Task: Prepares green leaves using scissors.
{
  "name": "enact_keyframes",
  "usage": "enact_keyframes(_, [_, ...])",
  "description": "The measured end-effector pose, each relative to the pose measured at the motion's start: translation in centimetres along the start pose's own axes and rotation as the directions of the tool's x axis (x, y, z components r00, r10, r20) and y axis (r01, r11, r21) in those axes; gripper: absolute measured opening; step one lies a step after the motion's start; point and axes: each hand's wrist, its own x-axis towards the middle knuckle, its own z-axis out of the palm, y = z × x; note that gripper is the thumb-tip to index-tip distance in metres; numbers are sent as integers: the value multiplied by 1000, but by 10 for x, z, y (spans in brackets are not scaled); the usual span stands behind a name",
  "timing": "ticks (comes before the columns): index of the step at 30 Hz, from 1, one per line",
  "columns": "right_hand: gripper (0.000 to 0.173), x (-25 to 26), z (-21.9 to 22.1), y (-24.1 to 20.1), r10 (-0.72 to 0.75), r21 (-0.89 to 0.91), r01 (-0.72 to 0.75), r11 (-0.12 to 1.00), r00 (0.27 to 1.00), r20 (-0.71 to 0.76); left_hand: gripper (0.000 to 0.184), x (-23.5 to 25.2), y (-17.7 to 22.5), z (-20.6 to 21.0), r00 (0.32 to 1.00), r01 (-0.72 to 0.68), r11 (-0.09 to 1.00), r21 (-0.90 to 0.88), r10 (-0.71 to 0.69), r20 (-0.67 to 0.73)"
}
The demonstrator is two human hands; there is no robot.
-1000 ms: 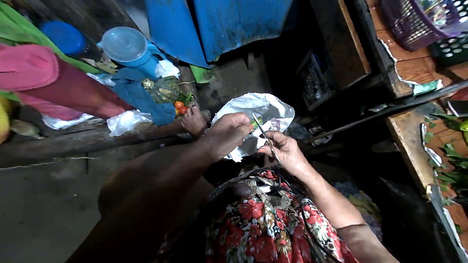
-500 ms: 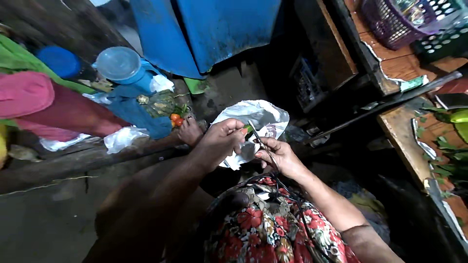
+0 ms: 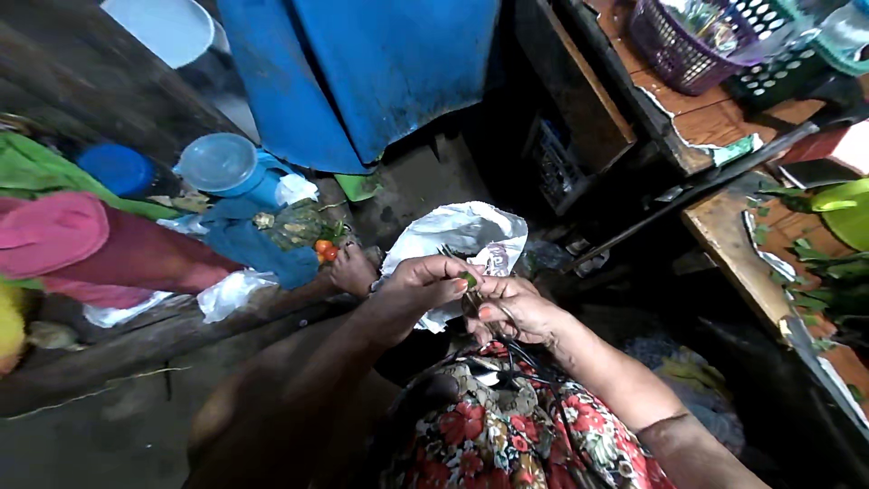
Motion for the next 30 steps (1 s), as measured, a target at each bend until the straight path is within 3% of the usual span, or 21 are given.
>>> enact_keyframes(3, [29,-3,-6,4,-2,62,-3,998,997,74,11,0,4,2,1000,8,998,-69,-7,14])
enact_keyframes(12, [20,-10,-1,1,-93,-177,70,982,988,-125,16,3,-7,-6,995,-38,999,-13,39,91])
enact_keyframes(22, [35,-13,-9,2,-132,-170,135,976,991,28,20,2,-6,-9,982,-77,997,-5,77,171])
enact_keyframes(25, [26,-14,-5,-2,-138,-244,124,962,990,-40,21,2,-5,-8,985,-73,997,-3,72,157])
enact_keyframes(30, [32,-18,-6,-7,-102,-285,46,957,977,-185,18,2,-3,-5,1000,-6,1000,-5,6,12])
